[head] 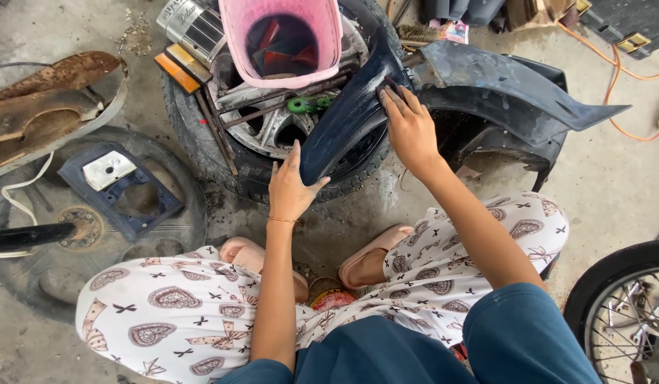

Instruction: The person sits on the ground and sands a dark blue motorcycle fender using a sanding block. The fender is positioned on a tire for stability while the person works on its surface.

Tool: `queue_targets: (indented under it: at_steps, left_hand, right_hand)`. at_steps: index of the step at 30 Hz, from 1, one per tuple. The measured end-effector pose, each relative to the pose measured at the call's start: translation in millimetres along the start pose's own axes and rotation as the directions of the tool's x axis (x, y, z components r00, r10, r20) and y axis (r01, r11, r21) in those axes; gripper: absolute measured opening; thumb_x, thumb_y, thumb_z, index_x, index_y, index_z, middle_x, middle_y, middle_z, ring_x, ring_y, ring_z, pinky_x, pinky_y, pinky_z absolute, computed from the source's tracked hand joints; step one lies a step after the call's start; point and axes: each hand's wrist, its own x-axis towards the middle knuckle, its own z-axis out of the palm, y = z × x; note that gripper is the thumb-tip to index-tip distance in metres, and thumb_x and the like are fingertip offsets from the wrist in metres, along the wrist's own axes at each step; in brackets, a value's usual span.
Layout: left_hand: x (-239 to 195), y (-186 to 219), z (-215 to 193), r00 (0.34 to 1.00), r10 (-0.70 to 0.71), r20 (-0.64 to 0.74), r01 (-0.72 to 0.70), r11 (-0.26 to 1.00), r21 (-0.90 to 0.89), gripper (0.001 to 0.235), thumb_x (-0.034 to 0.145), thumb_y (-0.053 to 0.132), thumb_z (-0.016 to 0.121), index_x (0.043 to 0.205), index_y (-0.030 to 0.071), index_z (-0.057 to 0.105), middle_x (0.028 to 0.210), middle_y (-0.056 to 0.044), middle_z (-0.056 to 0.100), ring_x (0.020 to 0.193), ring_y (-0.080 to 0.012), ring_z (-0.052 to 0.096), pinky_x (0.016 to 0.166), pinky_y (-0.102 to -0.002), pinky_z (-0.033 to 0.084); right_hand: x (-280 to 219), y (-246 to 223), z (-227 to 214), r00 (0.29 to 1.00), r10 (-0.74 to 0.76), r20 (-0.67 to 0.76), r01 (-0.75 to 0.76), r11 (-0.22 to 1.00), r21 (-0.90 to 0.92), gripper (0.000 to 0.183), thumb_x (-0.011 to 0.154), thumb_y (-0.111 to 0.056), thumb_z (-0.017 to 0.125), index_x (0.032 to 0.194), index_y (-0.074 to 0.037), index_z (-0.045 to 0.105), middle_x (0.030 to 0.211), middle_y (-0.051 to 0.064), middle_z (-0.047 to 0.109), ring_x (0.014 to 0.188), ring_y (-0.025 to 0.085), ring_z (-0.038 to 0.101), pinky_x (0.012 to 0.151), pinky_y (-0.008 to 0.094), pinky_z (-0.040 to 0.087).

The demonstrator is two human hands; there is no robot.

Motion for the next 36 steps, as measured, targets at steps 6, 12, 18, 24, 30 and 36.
queue_targets:
  at_steps: [6,12,18,24,30,36]
  left_hand:
    - [9,27,-43,0.977,-0.185,0.106,0.212,0.905,-0.368,0.093,0.097,0.068,0.056,0.158,0.000,0.038,0.150,-0.032,0.050,0.139,-0.0463,0.047,0.120,-0.063,0.029]
    - [118,-1,-46,0.872,-0.432,-0.232,0.147,0.681,-0.717,0.109,0.102,0.065,0.060,0.153,-0.018,0.011,0.148,-0.041,0.040,0.126,-0.0427,0.064,0.095,-0.041,0.065]
    - [98,54,-106,0.863,-0.434,0.259,0.499,0.812,-0.303,0.130,0.076,0.079,0.054,0.162,-0.001,-0.004,0.172,-0.021,0.002,0.158,-0.0381,0.011,0.126,-0.056,0.016]
    - [57,2,-46,0.832,-0.304,0.464,0.370,0.927,-0.056,0.112,0.070,0.059,0.082,0.157,0.005,0.037,0.159,-0.015,0.045,0.144,-0.0335,0.046,0.116,-0.046,0.041]
    - [38,-5,-40,0.897,-0.244,0.368,0.292,0.953,-0.079,0.093,0.078,0.054,0.081,0.147,-0.002,0.051,0.143,-0.022,0.059,0.133,-0.0389,0.056,0.109,-0.052,0.050]
    - [6,5,-41,0.908,-0.328,0.262,0.368,0.921,-0.126,0.108,0.068,0.073,0.072,0.151,0.006,0.051,0.128,-0.018,0.071,0.092,-0.0292,0.076,0.088,-0.050,0.057]
  right_hand:
    - [3,-6,-12,0.999,0.025,-0.022,-0.024,0.999,0.034,0.040,0.092,-0.010,0.064,0.131,-0.012,0.071,0.125,0.002,0.075,0.123,0.025,0.063,0.081,0.031,0.052]
    - [1,-8,-7,0.998,0.061,-0.018,-0.060,0.997,0.043,0.044,0.088,-0.009,0.067,0.131,-0.013,0.072,0.127,0.002,0.075,0.126,0.025,0.062,0.084,0.035,0.049]
    - [35,8,-37,0.888,0.214,0.407,-0.295,0.944,0.148,0.072,0.104,-0.047,0.037,0.155,0.003,0.044,0.158,0.020,0.048,0.156,0.030,0.011,0.116,0.068,0.014]
    - [43,-62,-76,0.814,-0.233,0.532,0.035,0.934,0.355,0.079,0.104,-0.068,0.021,0.157,-0.013,0.041,0.163,0.014,0.038,0.155,0.026,0.024,0.120,0.069,0.001]
    - [63,-18,-55,0.853,-0.065,0.517,-0.090,0.959,0.269,0.089,0.106,-0.074,0.007,0.156,-0.010,0.045,0.158,0.006,0.049,0.156,0.030,0.023,0.119,0.070,-0.007]
    - [66,-34,-55,0.830,-0.107,0.548,-0.045,0.965,0.257,0.115,0.092,-0.088,-0.007,0.158,-0.005,0.035,0.164,0.011,0.038,0.157,0.029,0.005,0.117,0.071,-0.011]
